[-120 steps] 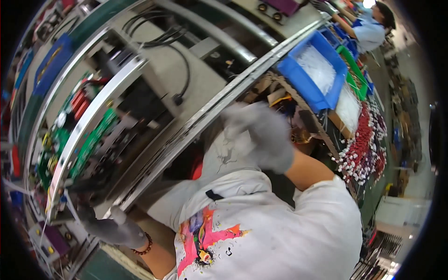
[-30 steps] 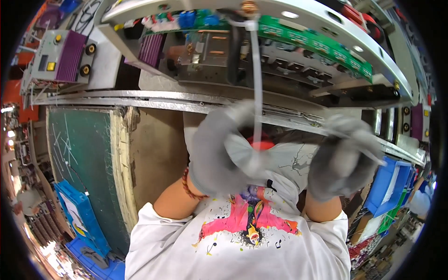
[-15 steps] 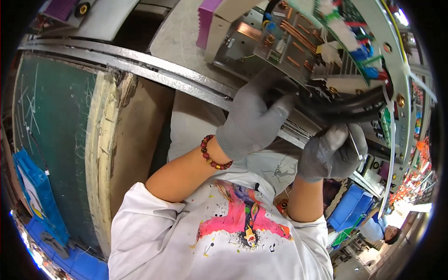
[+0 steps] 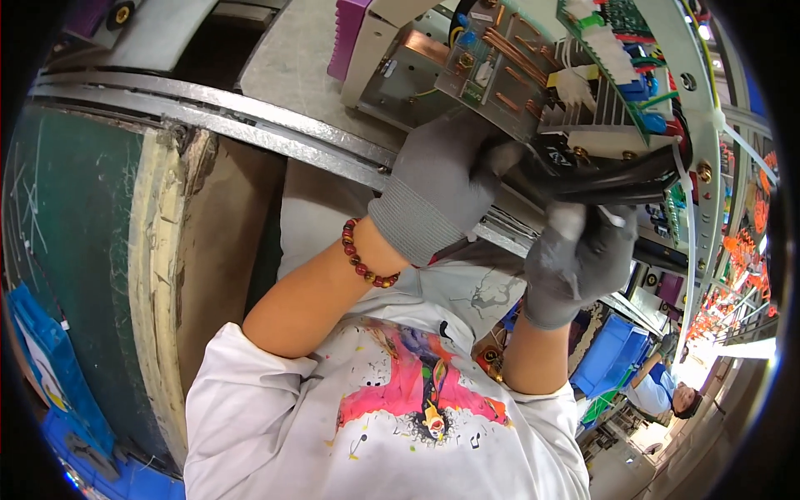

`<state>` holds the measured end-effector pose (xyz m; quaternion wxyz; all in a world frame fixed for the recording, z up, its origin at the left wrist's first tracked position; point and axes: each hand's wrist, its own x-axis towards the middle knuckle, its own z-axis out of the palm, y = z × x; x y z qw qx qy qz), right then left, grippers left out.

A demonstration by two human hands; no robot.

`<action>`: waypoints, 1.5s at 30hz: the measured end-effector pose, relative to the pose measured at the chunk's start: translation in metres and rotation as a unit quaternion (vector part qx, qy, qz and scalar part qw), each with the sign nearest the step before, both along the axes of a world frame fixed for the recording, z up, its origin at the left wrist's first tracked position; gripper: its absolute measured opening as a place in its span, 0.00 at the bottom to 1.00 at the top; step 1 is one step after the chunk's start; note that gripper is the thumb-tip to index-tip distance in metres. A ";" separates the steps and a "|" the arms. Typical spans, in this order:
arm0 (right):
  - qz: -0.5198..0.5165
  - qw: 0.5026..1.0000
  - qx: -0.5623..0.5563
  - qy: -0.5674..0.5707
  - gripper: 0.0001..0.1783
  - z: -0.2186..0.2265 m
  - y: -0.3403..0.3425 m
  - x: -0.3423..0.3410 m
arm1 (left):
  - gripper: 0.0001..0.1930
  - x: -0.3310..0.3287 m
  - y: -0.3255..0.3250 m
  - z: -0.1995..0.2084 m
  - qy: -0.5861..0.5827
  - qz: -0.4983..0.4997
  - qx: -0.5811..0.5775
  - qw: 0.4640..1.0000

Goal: Wiring and securing components inside an electronic device using zip ties on an assembly line.

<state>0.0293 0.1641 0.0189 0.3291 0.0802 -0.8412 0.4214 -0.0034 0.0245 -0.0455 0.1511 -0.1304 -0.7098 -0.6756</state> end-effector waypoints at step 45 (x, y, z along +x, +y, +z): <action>0.138 0.979 0.131 0.072 0.19 -0.015 0.015 0.002 | 0.08 0.015 -0.007 0.026 -0.380 -0.216 0.380 0.815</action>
